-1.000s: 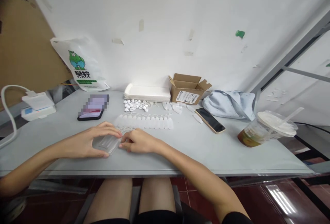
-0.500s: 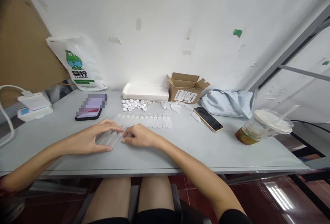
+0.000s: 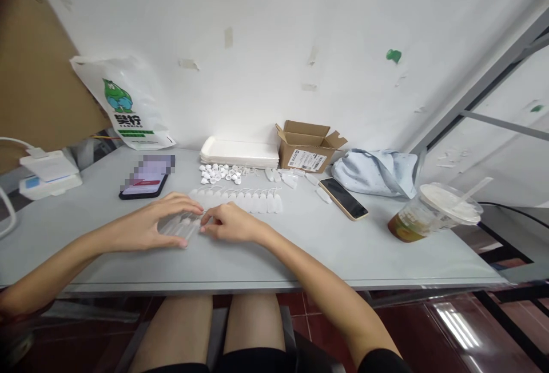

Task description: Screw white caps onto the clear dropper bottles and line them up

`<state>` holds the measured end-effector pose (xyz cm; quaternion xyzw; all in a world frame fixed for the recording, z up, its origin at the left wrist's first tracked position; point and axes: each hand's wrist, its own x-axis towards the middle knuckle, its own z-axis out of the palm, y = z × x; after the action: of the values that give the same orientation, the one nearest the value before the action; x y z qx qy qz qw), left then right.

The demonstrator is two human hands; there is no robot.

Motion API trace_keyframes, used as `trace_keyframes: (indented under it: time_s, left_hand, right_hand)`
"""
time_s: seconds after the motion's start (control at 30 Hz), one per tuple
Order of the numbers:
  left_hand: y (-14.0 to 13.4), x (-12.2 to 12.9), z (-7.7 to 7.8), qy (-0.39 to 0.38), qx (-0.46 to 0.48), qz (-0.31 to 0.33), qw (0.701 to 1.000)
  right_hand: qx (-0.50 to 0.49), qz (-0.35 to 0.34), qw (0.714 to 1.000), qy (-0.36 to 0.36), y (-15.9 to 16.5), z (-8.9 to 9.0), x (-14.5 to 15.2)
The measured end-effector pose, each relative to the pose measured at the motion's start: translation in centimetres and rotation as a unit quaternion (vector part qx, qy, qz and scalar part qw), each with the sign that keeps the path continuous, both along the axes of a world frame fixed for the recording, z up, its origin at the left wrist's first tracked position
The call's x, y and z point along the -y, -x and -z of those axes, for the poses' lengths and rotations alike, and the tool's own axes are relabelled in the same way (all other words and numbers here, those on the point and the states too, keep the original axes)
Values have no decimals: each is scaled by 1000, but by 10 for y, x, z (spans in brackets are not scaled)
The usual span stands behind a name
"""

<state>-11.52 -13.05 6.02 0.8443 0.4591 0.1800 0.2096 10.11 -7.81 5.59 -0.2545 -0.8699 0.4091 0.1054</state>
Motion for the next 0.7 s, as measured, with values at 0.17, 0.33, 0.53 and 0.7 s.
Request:
trace_keyframes:
  time_s: [0.17, 0.33, 0.53, 0.7]
  left_hand:
    - [-17, -30, -4, -33, 22, -68, 997]
    - [-38, -90, -5, -66, 11, -101, 993]
    - [-56, -151, 2, -113, -50, -25, 992]
    - [-60, -165, 9, -83, -102, -9, 991]
  right_hand:
    - [-58, 112, 992, -12, -14, -5, -32]
    - [-40, 299, 937, -176, -42, 2, -80]
    - [154, 339, 876, -308, -61, 11, -98]
    - [237, 309, 859, -331, -58, 14, -94]
